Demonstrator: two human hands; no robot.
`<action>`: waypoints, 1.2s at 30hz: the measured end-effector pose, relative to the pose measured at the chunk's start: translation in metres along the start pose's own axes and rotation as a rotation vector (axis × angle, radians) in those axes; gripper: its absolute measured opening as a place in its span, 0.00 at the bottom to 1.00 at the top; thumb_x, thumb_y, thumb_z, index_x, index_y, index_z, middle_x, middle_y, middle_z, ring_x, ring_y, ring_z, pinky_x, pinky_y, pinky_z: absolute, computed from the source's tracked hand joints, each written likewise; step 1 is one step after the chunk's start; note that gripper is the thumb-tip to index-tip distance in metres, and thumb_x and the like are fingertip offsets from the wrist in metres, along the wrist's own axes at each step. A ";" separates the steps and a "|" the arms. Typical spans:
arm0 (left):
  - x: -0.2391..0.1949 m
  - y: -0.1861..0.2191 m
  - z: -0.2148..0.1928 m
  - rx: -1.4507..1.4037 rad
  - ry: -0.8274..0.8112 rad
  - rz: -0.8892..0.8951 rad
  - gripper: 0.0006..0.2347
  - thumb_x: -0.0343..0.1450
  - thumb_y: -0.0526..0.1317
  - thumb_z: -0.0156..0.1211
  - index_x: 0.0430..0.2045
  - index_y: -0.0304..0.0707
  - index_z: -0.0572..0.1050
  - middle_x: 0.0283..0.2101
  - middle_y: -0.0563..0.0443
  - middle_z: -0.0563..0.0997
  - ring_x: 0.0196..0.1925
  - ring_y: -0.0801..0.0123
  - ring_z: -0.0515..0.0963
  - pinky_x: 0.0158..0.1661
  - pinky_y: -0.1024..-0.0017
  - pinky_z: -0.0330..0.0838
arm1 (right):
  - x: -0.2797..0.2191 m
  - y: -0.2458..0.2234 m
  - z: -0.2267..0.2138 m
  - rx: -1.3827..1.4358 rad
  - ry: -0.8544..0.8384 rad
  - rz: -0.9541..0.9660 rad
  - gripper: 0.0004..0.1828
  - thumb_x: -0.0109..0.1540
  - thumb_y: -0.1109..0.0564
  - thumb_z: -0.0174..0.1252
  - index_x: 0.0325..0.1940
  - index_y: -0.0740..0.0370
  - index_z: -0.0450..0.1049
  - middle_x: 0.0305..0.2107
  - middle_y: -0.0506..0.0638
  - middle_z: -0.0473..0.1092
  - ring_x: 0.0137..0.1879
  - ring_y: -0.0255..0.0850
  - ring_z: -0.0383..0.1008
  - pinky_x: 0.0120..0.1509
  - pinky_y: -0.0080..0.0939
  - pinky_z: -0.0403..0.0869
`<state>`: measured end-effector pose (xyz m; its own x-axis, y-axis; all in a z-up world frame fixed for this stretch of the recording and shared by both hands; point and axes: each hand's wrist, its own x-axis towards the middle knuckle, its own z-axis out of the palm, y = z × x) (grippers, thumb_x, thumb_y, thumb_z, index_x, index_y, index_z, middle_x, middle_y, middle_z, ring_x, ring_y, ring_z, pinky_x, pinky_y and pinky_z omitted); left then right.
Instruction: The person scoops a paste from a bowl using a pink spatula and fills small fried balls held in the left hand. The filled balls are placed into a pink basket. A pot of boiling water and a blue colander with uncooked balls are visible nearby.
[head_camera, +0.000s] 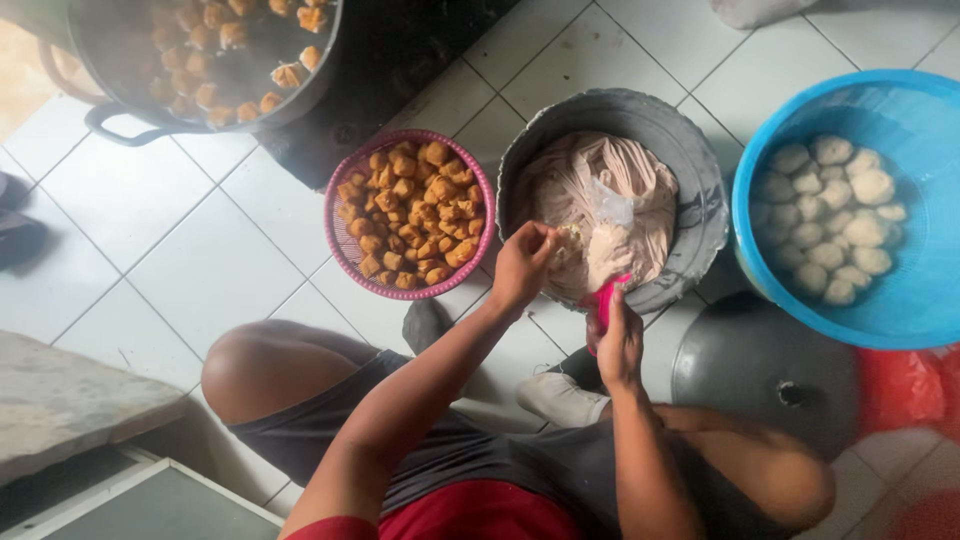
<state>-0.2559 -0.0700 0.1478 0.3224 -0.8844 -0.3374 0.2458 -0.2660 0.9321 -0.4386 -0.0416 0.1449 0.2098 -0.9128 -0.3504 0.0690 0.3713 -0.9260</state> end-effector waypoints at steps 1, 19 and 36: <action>-0.002 0.006 0.000 0.036 -0.001 0.037 0.10 0.76 0.41 0.61 0.37 0.29 0.75 0.35 0.53 0.80 0.35 0.78 0.76 0.37 0.77 0.71 | -0.002 0.001 0.000 -0.035 -0.007 -0.030 0.29 0.74 0.40 0.39 0.40 0.64 0.77 0.18 0.40 0.59 0.20 0.27 0.53 0.24 0.31 0.52; -0.025 0.031 -0.012 -0.344 -0.522 0.100 0.29 0.71 0.27 0.59 0.70 0.32 0.60 0.58 0.45 0.78 0.61 0.66 0.77 0.61 0.69 0.72 | -0.006 -0.026 -0.017 -0.718 0.206 -0.555 0.12 0.72 0.53 0.55 0.45 0.66 0.75 0.33 0.53 0.72 0.36 0.42 0.71 0.42 0.41 0.69; -0.021 0.074 -0.030 0.074 -0.271 0.464 0.15 0.72 0.29 0.63 0.54 0.36 0.75 0.55 0.53 0.81 0.59 0.68 0.79 0.63 0.66 0.72 | -0.016 -0.060 -0.005 -1.026 0.370 -0.720 0.10 0.67 0.54 0.63 0.44 0.65 0.77 0.31 0.52 0.71 0.35 0.46 0.72 0.38 0.44 0.69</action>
<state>-0.2173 -0.0597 0.2200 0.1316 -0.9801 0.1487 0.0655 0.1583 0.9852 -0.4514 -0.0503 0.2050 0.1476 -0.9044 0.4005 -0.7525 -0.3654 -0.5479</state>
